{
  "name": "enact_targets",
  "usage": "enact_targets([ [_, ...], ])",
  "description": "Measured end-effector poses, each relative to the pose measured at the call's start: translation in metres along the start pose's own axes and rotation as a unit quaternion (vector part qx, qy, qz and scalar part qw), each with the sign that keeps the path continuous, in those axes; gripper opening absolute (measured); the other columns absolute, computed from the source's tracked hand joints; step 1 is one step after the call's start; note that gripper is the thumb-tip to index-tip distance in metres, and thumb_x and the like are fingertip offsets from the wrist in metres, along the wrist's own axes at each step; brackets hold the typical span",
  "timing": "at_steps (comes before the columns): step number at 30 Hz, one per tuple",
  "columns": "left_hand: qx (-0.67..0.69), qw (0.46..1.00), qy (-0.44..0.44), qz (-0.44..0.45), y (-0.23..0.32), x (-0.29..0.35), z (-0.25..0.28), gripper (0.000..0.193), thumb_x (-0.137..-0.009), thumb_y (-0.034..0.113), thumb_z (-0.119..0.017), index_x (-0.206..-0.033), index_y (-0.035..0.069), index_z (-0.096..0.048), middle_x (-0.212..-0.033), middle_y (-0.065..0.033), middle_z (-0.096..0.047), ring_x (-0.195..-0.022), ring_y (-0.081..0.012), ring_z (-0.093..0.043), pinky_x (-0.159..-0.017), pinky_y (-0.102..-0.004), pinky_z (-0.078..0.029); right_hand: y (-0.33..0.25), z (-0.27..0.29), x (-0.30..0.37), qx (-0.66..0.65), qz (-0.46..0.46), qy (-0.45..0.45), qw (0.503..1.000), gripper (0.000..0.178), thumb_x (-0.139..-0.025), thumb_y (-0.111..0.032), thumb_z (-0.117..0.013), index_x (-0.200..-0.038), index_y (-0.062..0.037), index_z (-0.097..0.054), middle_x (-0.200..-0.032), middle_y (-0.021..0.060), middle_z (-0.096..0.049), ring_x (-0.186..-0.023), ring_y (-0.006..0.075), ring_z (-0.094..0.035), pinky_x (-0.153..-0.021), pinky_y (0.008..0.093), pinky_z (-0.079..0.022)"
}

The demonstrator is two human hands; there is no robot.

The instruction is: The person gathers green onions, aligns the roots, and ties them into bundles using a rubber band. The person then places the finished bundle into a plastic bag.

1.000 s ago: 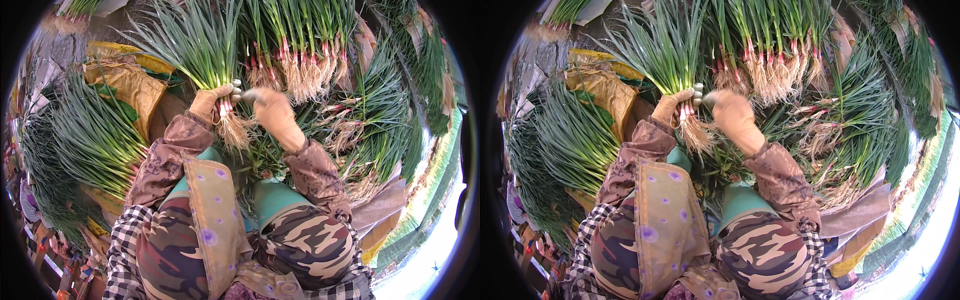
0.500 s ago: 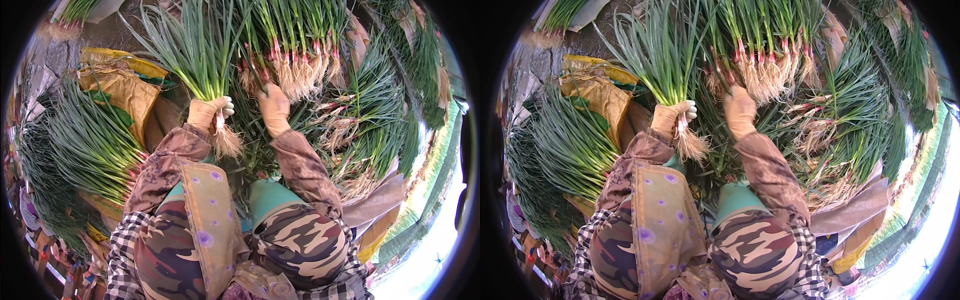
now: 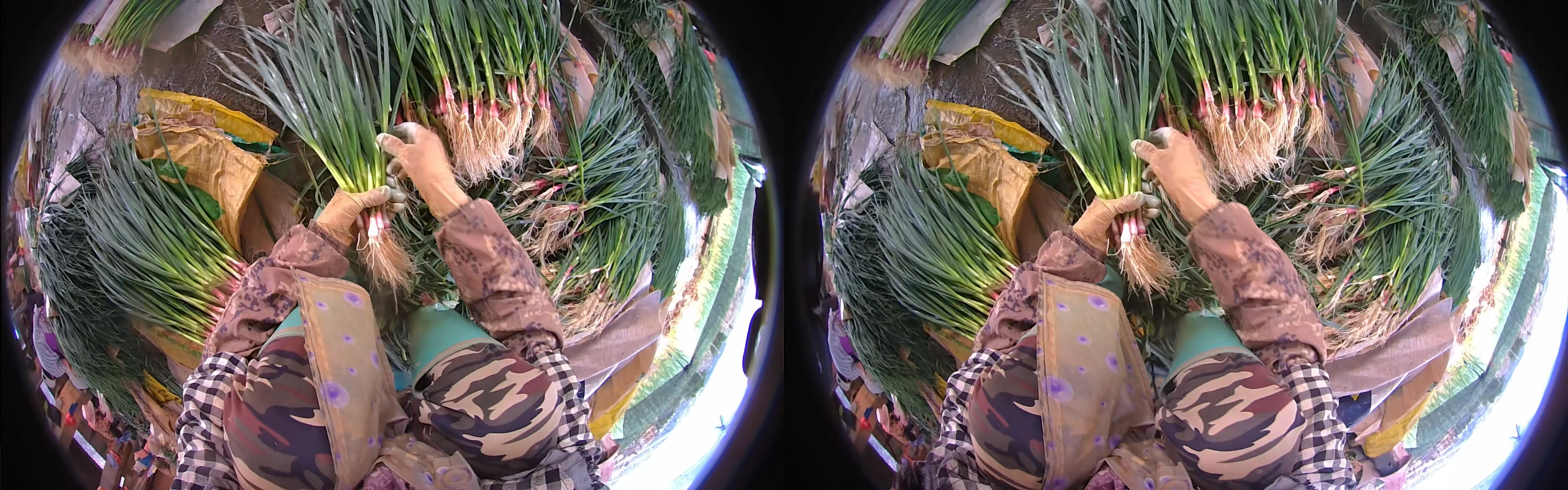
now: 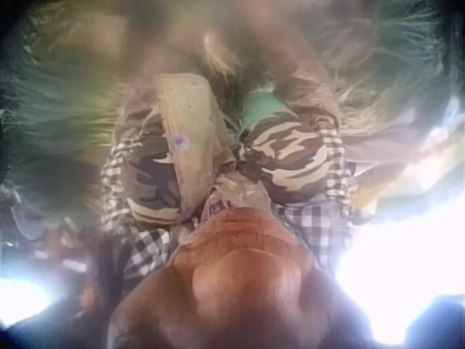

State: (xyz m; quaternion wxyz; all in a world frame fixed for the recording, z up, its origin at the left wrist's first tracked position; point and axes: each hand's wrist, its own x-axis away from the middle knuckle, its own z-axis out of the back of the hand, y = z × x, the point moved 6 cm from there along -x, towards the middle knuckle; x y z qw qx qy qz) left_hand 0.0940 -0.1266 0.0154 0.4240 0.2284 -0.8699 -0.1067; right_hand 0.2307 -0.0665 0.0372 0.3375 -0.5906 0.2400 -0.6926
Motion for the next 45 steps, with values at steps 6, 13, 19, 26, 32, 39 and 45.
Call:
enact_targets([
  [6, 0.193, 0.974, -0.116, 0.017, -0.003, 0.002, -0.015, 0.033, -0.083, 0.013, -0.065, -0.109, -0.004, -0.057, -0.091, -0.0073, -0.060, -0.080, -0.0182, -0.060, -0.077, -0.0343, -0.052, 0.041, -0.027, 0.002, -0.352, -0.085, -0.052, 0.931, 0.007, -0.088, -0.009, -0.059, -0.091, -0.0018, -0.060, -0.070, 0.0005, -0.054, -0.055, 0.0087, -0.048, -0.046, 0.0236, -0.039],
  [13, -0.009, 0.998, 0.063, -0.003, -0.006, 0.012, 0.007, 0.023, -0.083, 0.015, -0.066, -0.098, -0.003, -0.063, -0.073, -0.0059, -0.061, -0.063, -0.0162, -0.061, -0.053, -0.0287, -0.052, 0.073, -0.037, 0.016, -0.094, -0.143, -0.068, 0.983, 0.035, -0.083, -0.004, -0.062, -0.116, 0.0072, -0.056, -0.089, 0.0139, -0.067, -0.068, 0.0168, -0.061, -0.060, 0.0264, -0.049],
  [19, -0.007, 0.997, 0.063, -0.047, 0.022, 0.014, 0.014, 0.030, -0.081, 0.015, -0.069, -0.101, -0.007, -0.062, -0.080, -0.0122, -0.066, -0.067, -0.0205, -0.065, -0.070, -0.0326, -0.058, 0.115, -0.036, 0.058, 0.412, 0.015, -0.163, 0.896, 0.025, -0.082, -0.027, -0.064, -0.096, -0.0071, -0.067, -0.086, 0.0215, -0.065, -0.083, 0.0363, -0.064, -0.076, 0.0420, -0.050],
  [26, 0.055, 0.995, -0.079, -0.008, 0.024, 0.009, 0.004, 0.057, -0.085, 0.025, -0.067, -0.129, -0.005, -0.045, -0.076, -0.0012, -0.052, -0.070, -0.0117, -0.054, -0.061, -0.0276, -0.050, 0.058, 0.015, 0.053, 0.285, 0.106, -0.012, 0.953, 0.028, -0.084, -0.035, -0.062, -0.101, -0.0136, -0.068, -0.089, 0.0110, -0.069, -0.082, 0.0258, -0.066, -0.074, 0.0343, -0.051],
  [32, -0.009, 0.995, -0.097, -0.027, 0.040, 0.010, -0.012, 0.056, -0.085, 0.022, -0.067, -0.128, -0.006, -0.044, -0.076, -0.0008, -0.051, -0.070, -0.0097, -0.054, -0.062, -0.0252, -0.050, 0.040, 0.064, 0.011, 0.383, 0.119, 0.219, 0.890, 0.021, -0.084, -0.028, -0.064, -0.098, -0.0120, -0.066, -0.092, 0.0128, -0.067, -0.080, 0.0290, -0.065, -0.071, 0.0397, -0.050],
  [39, -0.003, 0.998, -0.007, -0.066, 0.042, -0.005, -0.005, 0.041, -0.084, 0.016, -0.067, -0.118, -0.004, -0.055, -0.093, -0.0100, -0.065, -0.083, -0.0175, -0.065, -0.066, -0.0302, -0.056, 0.013, 0.035, 0.048, 0.358, 0.231, 0.179, 0.887, 0.007, -0.084, -0.015, -0.065, -0.088, -0.0105, -0.067, -0.061, 0.0023, -0.060, -0.048, 0.0110, -0.051, -0.044, 0.0294, -0.044],
  [45, -0.095, 0.994, 0.058, -0.023, 0.032, -0.005, 0.008, 0.021, -0.083, 0.017, -0.067, -0.089, -0.002, -0.063, -0.067, -0.0091, -0.064, -0.056, -0.0168, -0.063, -0.056, -0.0271, -0.056, 0.022, -0.015, 0.071, 0.379, 0.231, 0.019, 0.896, 0.014, -0.085, -0.023, -0.059, -0.091, -0.0128, -0.067, -0.082, 0.0094, -0.066, -0.073, 0.0267, -0.063, -0.067, 0.0345, -0.051],
])
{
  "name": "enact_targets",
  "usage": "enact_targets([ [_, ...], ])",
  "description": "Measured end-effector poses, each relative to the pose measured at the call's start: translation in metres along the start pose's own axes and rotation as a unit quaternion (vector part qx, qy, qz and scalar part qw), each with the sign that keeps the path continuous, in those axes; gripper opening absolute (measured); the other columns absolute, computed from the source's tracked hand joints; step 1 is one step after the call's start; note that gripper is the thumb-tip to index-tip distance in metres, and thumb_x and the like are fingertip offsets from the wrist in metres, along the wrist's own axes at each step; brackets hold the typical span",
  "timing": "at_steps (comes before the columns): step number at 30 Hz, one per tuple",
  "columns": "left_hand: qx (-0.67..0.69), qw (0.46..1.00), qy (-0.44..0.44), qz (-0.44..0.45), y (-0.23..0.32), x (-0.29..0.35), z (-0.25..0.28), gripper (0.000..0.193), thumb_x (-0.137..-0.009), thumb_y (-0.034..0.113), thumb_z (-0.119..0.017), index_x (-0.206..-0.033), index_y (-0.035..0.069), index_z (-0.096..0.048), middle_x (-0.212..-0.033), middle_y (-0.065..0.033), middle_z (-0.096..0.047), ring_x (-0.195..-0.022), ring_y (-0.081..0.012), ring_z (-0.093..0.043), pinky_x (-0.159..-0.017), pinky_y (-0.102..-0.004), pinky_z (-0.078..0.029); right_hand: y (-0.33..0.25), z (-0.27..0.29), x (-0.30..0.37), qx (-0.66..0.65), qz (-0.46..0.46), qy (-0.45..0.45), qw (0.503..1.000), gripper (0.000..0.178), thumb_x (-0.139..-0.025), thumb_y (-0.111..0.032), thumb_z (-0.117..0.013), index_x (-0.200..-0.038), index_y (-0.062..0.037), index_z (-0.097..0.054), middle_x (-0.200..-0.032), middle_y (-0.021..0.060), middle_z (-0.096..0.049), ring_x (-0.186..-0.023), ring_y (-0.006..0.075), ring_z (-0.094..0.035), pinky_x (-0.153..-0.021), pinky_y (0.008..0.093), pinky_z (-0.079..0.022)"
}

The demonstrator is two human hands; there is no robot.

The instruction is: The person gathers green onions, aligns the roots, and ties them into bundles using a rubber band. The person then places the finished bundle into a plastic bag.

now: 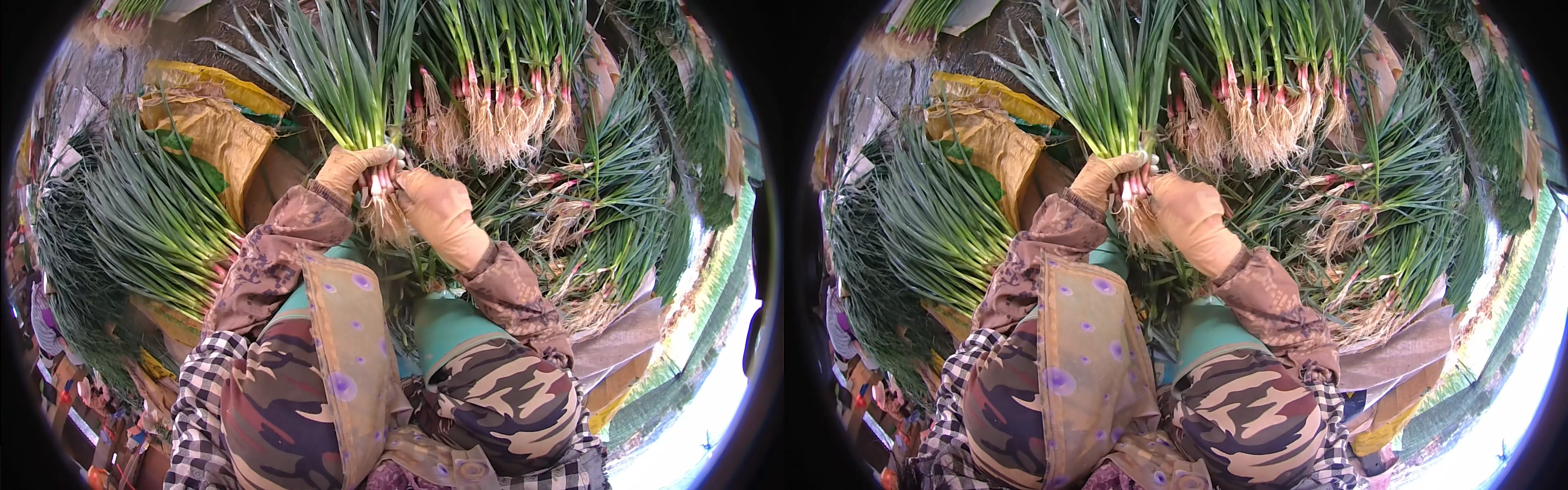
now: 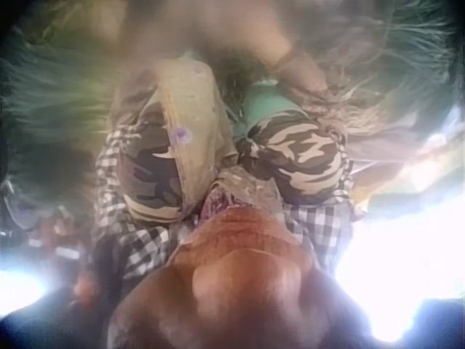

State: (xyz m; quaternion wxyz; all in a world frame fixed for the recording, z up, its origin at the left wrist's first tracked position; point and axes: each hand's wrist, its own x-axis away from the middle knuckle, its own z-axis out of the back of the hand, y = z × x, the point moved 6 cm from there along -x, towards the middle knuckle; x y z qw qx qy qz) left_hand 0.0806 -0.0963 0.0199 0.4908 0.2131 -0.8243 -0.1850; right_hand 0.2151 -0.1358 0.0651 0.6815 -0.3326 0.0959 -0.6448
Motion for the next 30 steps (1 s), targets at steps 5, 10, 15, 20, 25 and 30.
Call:
enact_targets([
  [5, 0.053, 0.998, 0.025, 0.005, -0.005, 0.008, 0.004, 0.021, -0.082, 0.016, -0.067, -0.086, -0.004, -0.063, -0.067, -0.0110, -0.063, -0.052, -0.0175, -0.062, -0.049, -0.0285, -0.055, 0.025, 0.018, -0.018, -0.346, -0.083, 0.097, 0.929, 0.025, -0.082, -0.020, -0.069, -0.105, -0.0096, -0.067, -0.091, 0.0101, -0.068, -0.078, 0.0198, -0.065, -0.070, 0.0302, -0.052],
  [10, -0.009, 0.997, 0.022, -0.072, -0.006, 0.009, -0.009, 0.011, -0.081, 0.010, -0.066, -0.081, -0.002, -0.063, -0.061, -0.0092, -0.062, -0.044, -0.0159, -0.057, -0.042, -0.0251, -0.046, 0.014, 0.015, -0.049, -0.174, -0.165, 0.011, 0.971, 0.044, -0.077, -0.035, -0.074, -0.104, -0.0018, -0.064, -0.088, 0.0158, -0.068, -0.081, 0.0248, -0.066, -0.073, 0.0334, -0.051],
  [15, -0.072, 0.988, 0.134, -0.013, -0.024, 0.001, 0.002, 0.011, -0.075, 0.004, -0.073, -0.083, 0.001, -0.065, -0.065, -0.0034, -0.062, -0.048, -0.0110, -0.055, -0.043, -0.0241, -0.042, -0.004, 0.001, -0.045, 0.014, -0.088, 0.071, 0.993, 0.027, -0.084, -0.025, -0.063, -0.098, -0.0021, -0.064, -0.086, 0.0203, -0.065, -0.081, 0.0352, -0.064, -0.072, 0.0401, -0.050],
  [20, 0.047, 0.985, 0.133, -0.096, -0.025, 0.004, -0.006, 0.013, -0.075, 0.003, -0.073, -0.085, -0.001, -0.064, -0.065, -0.0049, -0.063, -0.047, -0.0123, -0.056, -0.043, -0.0230, -0.043, 0.024, -0.013, -0.041, -0.119, -0.097, 0.132, 0.979, 0.028, -0.085, -0.029, -0.057, -0.079, -0.0015, -0.058, -0.073, 0.0221, -0.061, -0.067, 0.0387, -0.060, -0.063, 0.0427, -0.048],
  [25, 0.057, 0.995, -0.004, -0.086, -0.006, 0.010, 0.000, 0.019, -0.083, 0.016, -0.064, -0.086, -0.003, -0.064, -0.064, -0.0104, -0.064, -0.048, -0.0178, -0.060, -0.046, -0.0241, -0.050, 0.117, -0.057, 0.020, -0.384, -0.356, 0.058, 0.850, 0.015, -0.088, -0.010, -0.054, -0.081, -0.0016, -0.064, -0.068, 0.0039, -0.063, -0.049, 0.0026, -0.047, -0.039, 0.0171, -0.032],
  [30, 0.133, 0.989, -0.065, -0.017, -0.012, 0.010, 0.012, 0.033, -0.083, 0.021, -0.066, -0.102, -0.006, -0.061, -0.076, -0.0121, -0.066, -0.058, -0.0175, -0.063, -0.055, -0.0255, -0.054, 0.095, -0.098, 0.067, -0.065, -0.091, -0.311, 0.944, 0.039, -0.084, -0.020, -0.066, -0.122, -0.0143, -0.060, -0.110, 0.0205, -0.064, -0.098, 0.0281, -0.064, -0.087, 0.0329, -0.049],
])
